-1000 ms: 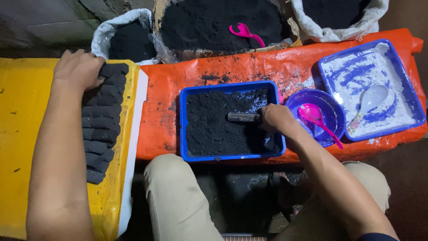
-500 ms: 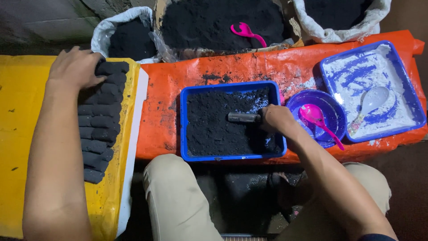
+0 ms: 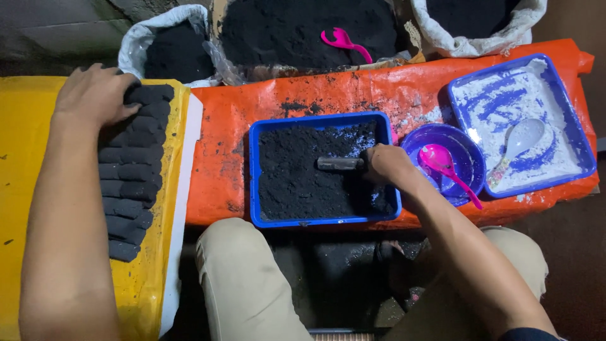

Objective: The person mixes a black granular substance in a blue tray, packs it into a cylindrical mold, and uses a plunger to compress and eject a cylindrical briquette. They repeat this process, placing the finished briquettes on a yellow tray.

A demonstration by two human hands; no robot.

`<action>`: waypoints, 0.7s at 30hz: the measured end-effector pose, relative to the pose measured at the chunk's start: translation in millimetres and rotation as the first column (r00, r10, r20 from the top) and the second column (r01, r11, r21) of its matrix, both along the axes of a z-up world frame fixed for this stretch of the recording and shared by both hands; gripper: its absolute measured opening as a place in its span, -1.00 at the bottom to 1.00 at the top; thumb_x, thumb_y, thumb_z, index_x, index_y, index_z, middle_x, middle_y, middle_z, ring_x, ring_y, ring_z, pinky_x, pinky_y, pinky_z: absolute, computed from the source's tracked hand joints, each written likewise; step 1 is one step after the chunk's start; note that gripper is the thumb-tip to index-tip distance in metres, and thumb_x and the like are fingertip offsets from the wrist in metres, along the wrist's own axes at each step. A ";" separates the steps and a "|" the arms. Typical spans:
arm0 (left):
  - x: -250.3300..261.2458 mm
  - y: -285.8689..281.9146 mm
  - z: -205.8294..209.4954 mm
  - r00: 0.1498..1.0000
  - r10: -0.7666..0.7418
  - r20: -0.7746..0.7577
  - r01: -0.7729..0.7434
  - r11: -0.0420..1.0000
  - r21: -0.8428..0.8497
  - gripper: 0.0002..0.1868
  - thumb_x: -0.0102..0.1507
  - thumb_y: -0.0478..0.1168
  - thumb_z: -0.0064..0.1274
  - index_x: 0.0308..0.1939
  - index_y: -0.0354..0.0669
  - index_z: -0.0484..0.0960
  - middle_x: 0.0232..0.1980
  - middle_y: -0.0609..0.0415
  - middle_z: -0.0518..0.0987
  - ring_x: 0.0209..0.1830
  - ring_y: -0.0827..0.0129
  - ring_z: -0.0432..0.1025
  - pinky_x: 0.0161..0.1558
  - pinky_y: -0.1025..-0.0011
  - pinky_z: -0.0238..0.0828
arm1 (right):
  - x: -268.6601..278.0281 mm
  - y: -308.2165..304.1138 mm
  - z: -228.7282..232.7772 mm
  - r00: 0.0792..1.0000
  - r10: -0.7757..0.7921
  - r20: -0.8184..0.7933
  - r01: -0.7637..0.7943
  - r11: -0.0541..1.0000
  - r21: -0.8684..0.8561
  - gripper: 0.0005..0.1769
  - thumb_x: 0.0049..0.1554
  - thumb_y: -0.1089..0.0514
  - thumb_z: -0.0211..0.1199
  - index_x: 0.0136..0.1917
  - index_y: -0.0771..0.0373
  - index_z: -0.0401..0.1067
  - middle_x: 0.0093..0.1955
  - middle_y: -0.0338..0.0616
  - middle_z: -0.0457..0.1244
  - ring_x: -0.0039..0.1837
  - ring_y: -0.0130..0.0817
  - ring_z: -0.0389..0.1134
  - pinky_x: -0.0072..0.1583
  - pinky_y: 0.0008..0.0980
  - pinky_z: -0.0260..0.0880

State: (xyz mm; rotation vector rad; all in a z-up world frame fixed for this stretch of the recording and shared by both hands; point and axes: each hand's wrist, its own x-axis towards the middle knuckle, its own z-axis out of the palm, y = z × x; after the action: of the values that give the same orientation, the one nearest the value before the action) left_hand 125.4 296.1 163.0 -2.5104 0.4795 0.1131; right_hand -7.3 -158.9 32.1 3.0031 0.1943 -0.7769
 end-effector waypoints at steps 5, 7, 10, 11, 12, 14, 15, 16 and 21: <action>6.1 5.7 -5.7 0.997 -0.070 0.040 0.067 0.995 0.070 -0.59 0.03 0.10 -0.07 -0.10 0.10 0.45 -0.09 0.12 0.52 0.00 0.21 0.34 -0.09 0.26 0.30 | 1.2 -9.4 -22.7 0.995 0.084 0.058 -0.083 0.996 -0.026 -0.55 -0.16 -0.19 0.11 -0.16 0.19 0.28 -0.20 -0.10 0.20 -0.22 -0.14 0.28 -0.23 -0.20 0.31; 7.3 8.1 -8.7 0.995 -0.087 0.050 0.082 0.992 0.094 -0.58 0.02 0.11 -0.07 -0.09 0.12 0.45 -0.10 0.14 0.52 -0.02 0.23 0.34 -0.13 0.30 0.33 | 1.3 -7.3 -20.2 0.996 0.066 0.062 -0.065 0.997 -0.030 -0.52 -0.14 -0.23 0.06 -0.15 0.20 0.27 -0.19 -0.07 0.21 -0.21 -0.09 0.29 -0.22 -0.16 0.32; 9.4 12.9 -13.1 0.988 -0.124 0.097 0.115 0.989 0.091 -0.58 0.02 0.15 -0.08 -0.12 0.12 0.46 -0.12 0.15 0.53 -0.05 0.27 0.35 -0.19 0.32 0.32 | 1.8 -4.6 -14.3 0.999 0.045 0.017 -0.044 0.997 -0.056 -0.52 -0.16 -0.23 0.08 -0.15 0.17 0.29 -0.17 -0.09 0.21 -0.20 -0.14 0.29 -0.18 -0.21 0.31; 8.4 11.6 -11.6 0.996 -0.066 0.057 0.064 0.997 0.033 -0.53 -0.01 0.12 -0.03 -0.08 0.07 0.44 -0.08 0.10 0.52 -0.02 0.20 0.32 -0.15 0.25 0.30 | 2.1 -4.7 -14.1 0.999 0.050 0.007 -0.050 0.997 -0.055 -0.52 -0.15 -0.23 0.07 -0.14 0.17 0.28 -0.16 -0.10 0.21 -0.19 -0.14 0.29 -0.18 -0.21 0.32; 7.4 10.4 -10.2 1.000 -0.010 0.015 0.010 1.000 -0.022 -0.48 -0.04 0.09 0.01 -0.05 0.02 0.43 -0.05 0.05 0.50 0.01 0.14 0.29 -0.11 0.19 0.28 | 2.3 -4.6 -13.9 0.998 0.056 -0.004 -0.056 0.997 -0.054 -0.52 -0.14 -0.24 0.07 -0.14 0.16 0.27 -0.16 -0.11 0.21 -0.19 -0.14 0.29 -0.18 -0.20 0.33; 6.7 11.3 -13.5 1.000 0.009 0.012 -0.008 0.999 -0.047 -0.44 -0.05 0.10 0.03 -0.02 -0.01 0.42 -0.02 0.01 0.48 0.03 0.10 0.28 -0.07 0.15 0.26 | 1.3 -3.0 -12.5 0.999 0.050 -0.020 -0.051 0.997 -0.060 -0.55 -0.13 -0.21 0.08 -0.14 0.16 0.28 -0.15 -0.12 0.20 -0.20 -0.17 0.29 -0.20 -0.22 0.34; 6.8 12.0 -14.4 1.000 0.026 0.013 -0.025 0.997 -0.071 -0.39 -0.06 0.10 0.04 0.01 -0.04 0.40 0.00 -0.03 0.47 0.05 0.07 0.27 -0.04 0.11 0.24 | 2.0 -2.3 -11.3 0.999 0.043 -0.031 -0.045 0.997 -0.067 -0.58 -0.12 -0.18 0.09 -0.14 0.16 0.28 -0.15 -0.13 0.20 -0.21 -0.19 0.29 -0.21 -0.25 0.34; 5.9 13.3 -13.2 0.999 0.029 0.014 -0.028 0.997 -0.073 -0.39 -0.06 0.10 0.04 0.01 -0.04 0.40 0.00 -0.03 0.47 0.05 0.07 0.27 -0.04 0.11 0.24 | 2.6 -0.6 -7.5 0.998 0.046 -0.031 -0.048 0.997 -0.068 -0.58 -0.12 -0.18 0.09 -0.14 0.16 0.28 -0.15 -0.13 0.20 -0.21 -0.19 0.29 -0.21 -0.25 0.34; 4.3 16.2 -13.2 0.999 0.006 0.044 -0.001 0.995 -0.104 -0.32 -0.10 0.12 0.05 0.04 -0.05 0.37 -0.01 -0.09 0.45 0.01 0.04 0.28 -0.06 0.10 0.23 | 0.6 -3.8 -12.6 0.999 0.044 0.009 -0.044 0.999 -0.027 -0.56 -0.13 -0.19 0.09 -0.17 0.19 0.30 -0.18 -0.11 0.22 -0.22 -0.18 0.29 -0.21 -0.23 0.34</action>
State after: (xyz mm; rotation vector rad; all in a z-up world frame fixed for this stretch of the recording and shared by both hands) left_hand 129.8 312.3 149.8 -2.6096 0.4738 0.0343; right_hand -6.7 -162.7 19.5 2.9658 0.2468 -0.7545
